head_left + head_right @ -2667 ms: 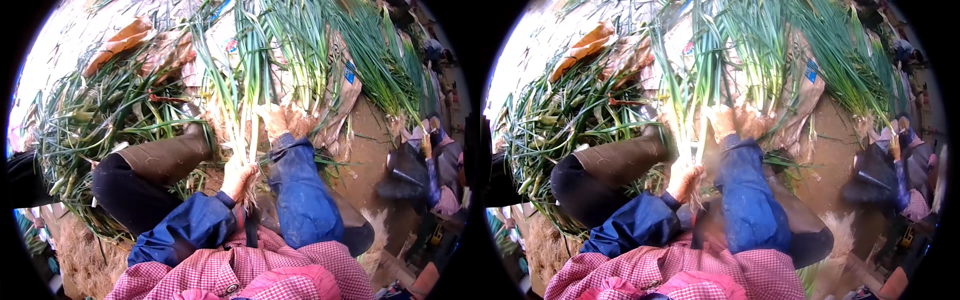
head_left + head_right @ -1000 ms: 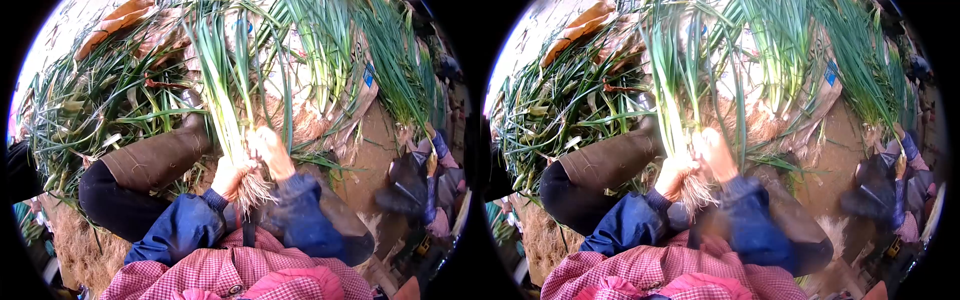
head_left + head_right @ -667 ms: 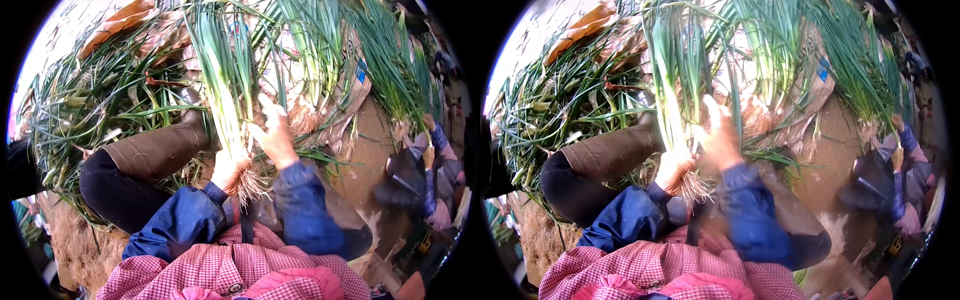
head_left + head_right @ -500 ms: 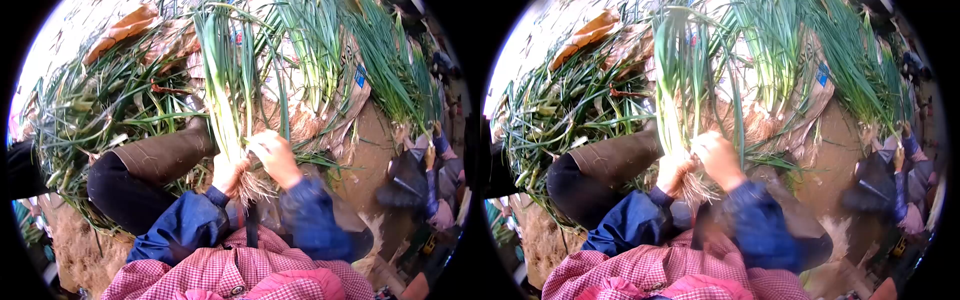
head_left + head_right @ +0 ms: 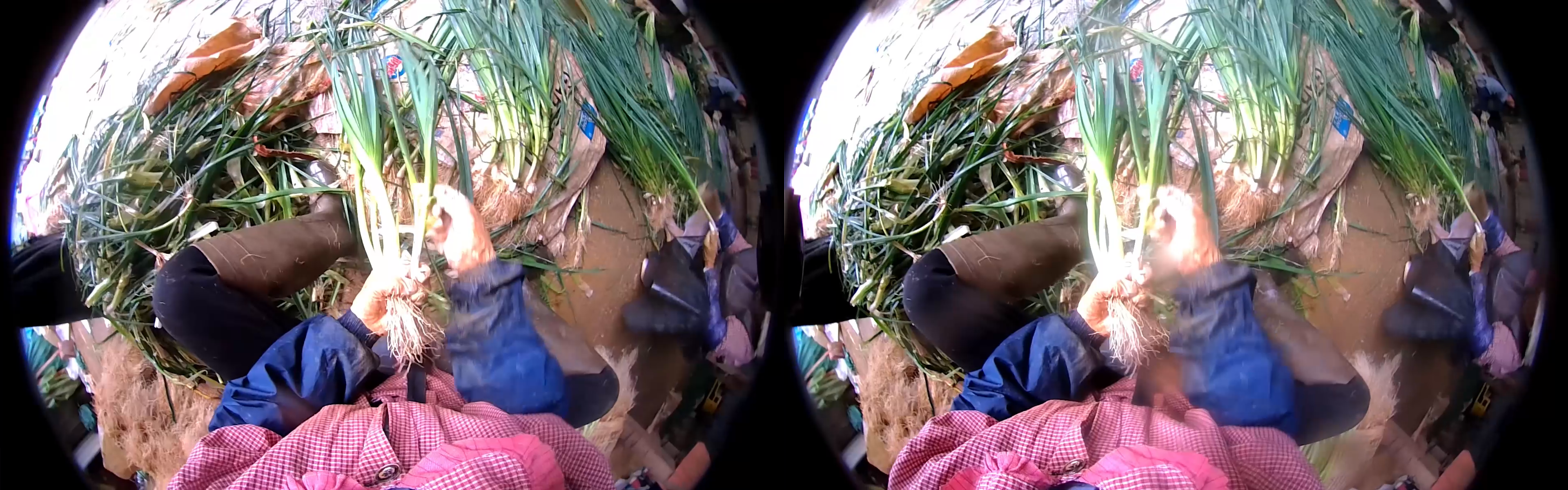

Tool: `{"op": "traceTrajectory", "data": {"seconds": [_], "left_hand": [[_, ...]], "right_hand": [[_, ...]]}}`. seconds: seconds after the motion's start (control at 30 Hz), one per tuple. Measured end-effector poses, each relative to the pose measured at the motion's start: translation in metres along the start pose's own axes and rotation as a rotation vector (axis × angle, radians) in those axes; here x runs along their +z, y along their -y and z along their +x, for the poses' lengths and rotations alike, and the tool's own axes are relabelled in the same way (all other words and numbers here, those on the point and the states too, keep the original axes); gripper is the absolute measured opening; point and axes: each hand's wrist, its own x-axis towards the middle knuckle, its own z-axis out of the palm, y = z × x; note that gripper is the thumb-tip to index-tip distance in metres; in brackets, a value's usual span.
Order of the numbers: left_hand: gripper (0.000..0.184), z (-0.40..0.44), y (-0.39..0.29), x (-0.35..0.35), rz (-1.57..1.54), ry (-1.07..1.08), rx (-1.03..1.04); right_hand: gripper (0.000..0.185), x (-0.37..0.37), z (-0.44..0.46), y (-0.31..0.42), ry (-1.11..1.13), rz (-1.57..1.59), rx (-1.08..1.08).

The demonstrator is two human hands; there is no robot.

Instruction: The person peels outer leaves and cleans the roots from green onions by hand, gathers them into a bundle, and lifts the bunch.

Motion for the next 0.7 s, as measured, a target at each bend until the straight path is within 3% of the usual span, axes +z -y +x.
{"op": "traceTrajectory", "data": {"seconds": [0.03,0.1,0.17,0.2,0.23,0.3,0.37,0.4,0.43,0.47,0.5,0.57,0.6,0.67,0.7], "left_hand": [[0.03,0.001,0.002,0.002,0.019,-0.017,0.024],[0.026,0.006,0.002,-0.004,0.069,-0.021,0.027],[0.033,0.009,-0.002,-0.015,0.152,0.004,-0.003],[0.034,0.012,-0.003,-0.017,0.179,0.016,0.001],[0.034,0.015,-0.004,-0.019,0.178,0.019,0.002],[0.032,0.013,0.0,-0.013,0.263,-0.036,-0.002],[0.027,0.016,0.006,-0.014,0.339,-0.096,-0.006],[0.025,0.019,0.006,-0.013,0.367,-0.064,0.028],[0.024,0.017,0.008,-0.012,0.342,-0.181,0.084],[0.024,0.016,0.003,-0.008,0.402,-0.2,0.085],[0.025,0.016,-0.001,-0.007,0.367,-0.174,0.08],[0.027,0.016,-0.003,-0.017,0.263,-0.068,0.036],[0.029,0.015,-0.001,-0.014,0.238,-0.108,-0.005],[0.033,0.012,0.007,-0.009,0.24,-0.107,-0.057],[0.036,0.013,0.01,-0.013,0.257,-0.114,-0.103]], "right_hand": [[0.021,-0.024,-0.005,-0.016,0.122,-0.598,-0.345],[0.017,-0.047,-0.036,-0.035,0.017,-0.912,-0.301],[0.014,-0.07,-0.064,-0.044,-0.282,-1.196,0.052],[0.013,-0.077,-0.068,-0.04,-0.341,-1.783,0.039],[0.015,-0.081,-0.075,-0.033,-0.358,-1.626,0.059],[0.021,-0.055,-0.062,-0.02,-0.331,-0.943,-0.084],[0.021,-0.022,-0.039,-0.014,-0.195,-0.674,-0.231],[0.02,-0.023,-0.027,-0.019,-0.073,-0.746,-0.215],[0.016,-0.024,-0.024,-0.022,-0.009,-1.038,-0.338],[0.014,-0.016,-0.032,-0.023,-0.1,-1.195,-0.431],[0.014,-0.02,-0.043,-0.025,-0.015,-1.223,-0.358],[0.014,-0.031,-0.065,-0.021,-0.076,-0.734,-0.076],[0.013,-0.033,-0.059,-0.016,-0.186,-0.85,-0.261],[0.017,-0.024,-0.033,-0.006,-0.272,-0.505,-0.291],[0.02,-0.03,0.0,-0.013,-0.213,-0.599,-0.327]]}}
